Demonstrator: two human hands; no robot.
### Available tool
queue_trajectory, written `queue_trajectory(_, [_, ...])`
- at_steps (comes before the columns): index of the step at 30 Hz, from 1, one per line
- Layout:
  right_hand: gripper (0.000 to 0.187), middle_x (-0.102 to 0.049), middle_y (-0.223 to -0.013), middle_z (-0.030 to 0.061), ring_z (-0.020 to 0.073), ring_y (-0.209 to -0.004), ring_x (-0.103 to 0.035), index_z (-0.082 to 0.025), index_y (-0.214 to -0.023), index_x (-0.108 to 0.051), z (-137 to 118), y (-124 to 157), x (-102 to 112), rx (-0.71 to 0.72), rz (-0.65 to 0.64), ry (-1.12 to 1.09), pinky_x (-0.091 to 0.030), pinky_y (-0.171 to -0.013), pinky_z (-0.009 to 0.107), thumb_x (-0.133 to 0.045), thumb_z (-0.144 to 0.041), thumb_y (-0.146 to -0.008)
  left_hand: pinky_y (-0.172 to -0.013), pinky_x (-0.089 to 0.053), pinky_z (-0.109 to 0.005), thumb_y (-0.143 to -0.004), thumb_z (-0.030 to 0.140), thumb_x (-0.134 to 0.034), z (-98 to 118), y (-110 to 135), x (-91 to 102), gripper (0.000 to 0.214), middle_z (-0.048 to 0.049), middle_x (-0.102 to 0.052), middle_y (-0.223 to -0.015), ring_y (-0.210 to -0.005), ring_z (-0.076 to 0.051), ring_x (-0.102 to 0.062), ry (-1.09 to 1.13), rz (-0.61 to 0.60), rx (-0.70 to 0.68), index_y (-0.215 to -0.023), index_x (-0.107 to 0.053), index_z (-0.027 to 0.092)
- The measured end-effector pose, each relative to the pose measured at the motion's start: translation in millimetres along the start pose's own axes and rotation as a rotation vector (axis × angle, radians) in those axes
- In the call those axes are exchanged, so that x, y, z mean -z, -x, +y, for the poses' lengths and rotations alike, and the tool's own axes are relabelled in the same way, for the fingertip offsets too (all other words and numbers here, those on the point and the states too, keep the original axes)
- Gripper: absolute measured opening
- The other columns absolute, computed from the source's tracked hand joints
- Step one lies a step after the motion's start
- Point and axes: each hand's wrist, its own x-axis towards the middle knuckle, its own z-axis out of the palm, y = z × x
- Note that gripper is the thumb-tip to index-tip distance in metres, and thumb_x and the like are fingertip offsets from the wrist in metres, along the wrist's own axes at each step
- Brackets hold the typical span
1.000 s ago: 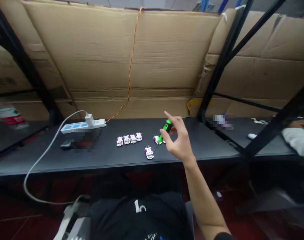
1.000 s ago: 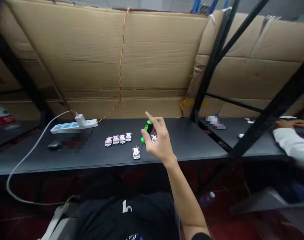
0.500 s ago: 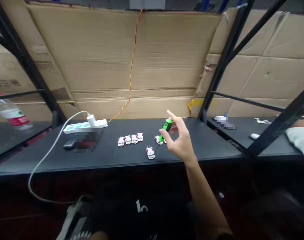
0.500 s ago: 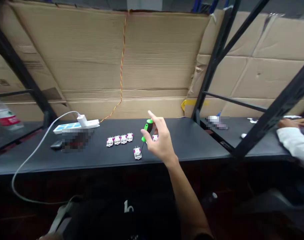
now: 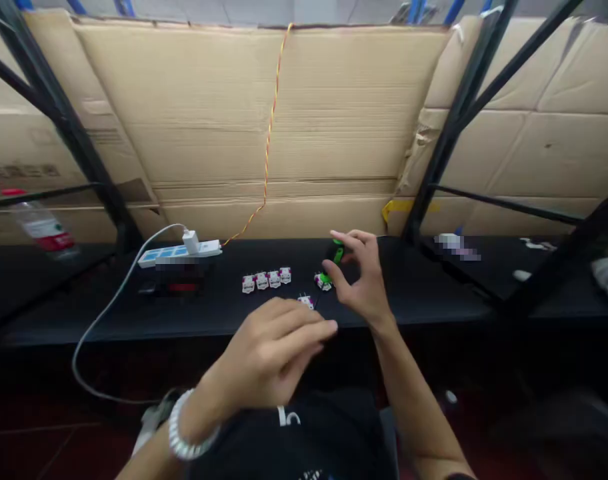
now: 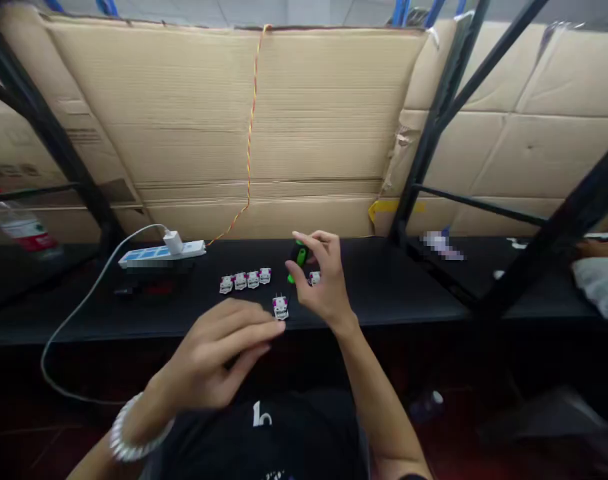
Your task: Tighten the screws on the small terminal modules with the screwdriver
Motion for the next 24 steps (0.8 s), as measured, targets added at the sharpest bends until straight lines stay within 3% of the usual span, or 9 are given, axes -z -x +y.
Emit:
queue_trajectory(2, [0.042, -0.058, -0.120, 0.0102, 0.0255, -0.105, -0.064, -0.027, -0.137, -0.070, 0.1, 0.0, -2.7, 0.015, 0.032, 0.015, -0.063, -0.084, 0.042, -0.074, -0.029, -0.095, -0.111, -0.058, -0.046, -0.101, 0.026, -0.072, -16.3, -102.6, 24.9, 0.037, -0.0087, -0.071, -0.137, -0.124, -0.028, -0.069, 0.042, -0.064, 0.126, -0.138, -0.070, 0.029])
queue_trajectory(3, [0.042, -0.058, -0.118, 0.0100, 0.0256, -0.105, -0.064, -0.027, -0.138, -0.070, 0.3, 0.2, -3.7, 0.021, 0.037, 0.016, -0.063, -0.085, 0.043, -0.073, -0.029, -0.096, -0.114, -0.056, -0.047, -0.100, 0.026, -0.073, -20.3, -140.4, 34.3, 0.041, -0.0099, -0.069, -0.140, -0.127, -0.029, -0.067, 0.071, -0.094, 0.196, -0.140, -0.068, 0.027])
queue_trajectory(5, [0.044, -0.063, -0.122, 0.0113, 0.0266, -0.109, -0.065, -0.026, -0.143, -0.066, 0.5, 0.6, -4.4, 0.025, 0.015, -0.006, -0.063, -0.090, 0.045, -0.066, -0.026, -0.099, -0.114, -0.055, -0.049, -0.095, 0.027, -0.079, -25.8, -180.4, 41.8, 0.045, -0.0117, -0.071, -0.137, -0.127, -0.031, -0.067, 0.093, -0.157, 0.257, -0.139, -0.069, 0.023])
queue_trajectory(8, [0.049, -0.066, -0.133, 0.0139, 0.0284, -0.117, -0.067, -0.026, -0.152, -0.059, 0.8, 1.3, -4.2, 0.011, -0.043, -0.077, -0.061, -0.100, 0.049, -0.054, -0.024, -0.103, -0.114, -0.055, -0.047, -0.094, 0.030, -0.081, -38.0, -176.4, 31.7, 0.044, -0.0120, -0.072, -0.135, -0.124, -0.030, -0.068, 0.178, -0.246, 0.283, -0.137, -0.072, 0.022])
queue_trajectory(11, [0.049, -0.062, -0.132, 0.0143, 0.0291, -0.114, -0.066, -0.026, -0.148, -0.063, 2.2, 1.7, -6.2, -0.014, -0.010, -0.060, -0.062, -0.093, 0.047, -0.064, -0.031, -0.099, -0.115, -0.053, -0.045, -0.095, 0.034, -0.081, -50.4, -158.9, 20.9, 0.041, -0.0116, -0.072, -0.135, -0.126, -0.029, -0.068, 0.267, -0.240, 0.239, -0.133, -0.074, 0.022])
queue_trajectory(14, [0.050, -0.063, -0.121, 0.0117, 0.0269, -0.103, -0.064, -0.026, -0.143, -0.067, 5.1, 2.4, -9.8, -0.036, 0.025, -0.017, -0.062, -0.084, 0.045, -0.073, -0.034, -0.095, -0.115, -0.053, -0.045, -0.097, 0.034, -0.078, -53.0, -158.2, 20.3, 0.037, -0.0116, -0.072, -0.133, -0.126, -0.028, -0.067, 0.260, -0.228, 0.207, -0.132, -0.075, 0.023])
queue_trajectory(19, [0.053, -0.068, -0.132, 0.0112, 0.0259, -0.108, -0.070, -0.028, -0.156, -0.053, 5.9, 4.1, -10.9, -0.082, -0.115, -0.252, -0.062, -0.096, 0.047, -0.050, -0.030, -0.104, -0.114, -0.054, -0.046, -0.101, 0.032, -0.072, -47.2, -163.8, 22.5, 0.030, -0.0125, -0.071, -0.132, -0.124, -0.028, -0.067, 0.190, -0.240, 0.168, -0.129, -0.076, 0.021])
queue_trajectory(24, [0.045, -0.064, -0.120, 0.0087, 0.0253, -0.101, -0.066, -0.030, -0.142, -0.067, 4.7, 2.5, -6.9, -0.076, 0.013, -0.053, -0.061, -0.086, 0.043, -0.069, -0.037, -0.097, -0.112, -0.055, -0.045, -0.101, 0.030, -0.071, -46.6, -161.0, 20.9, 0.027, -0.0109, -0.070, -0.131, -0.122, -0.028, -0.067, 0.165, -0.225, 0.151, -0.126, -0.077, 0.022])
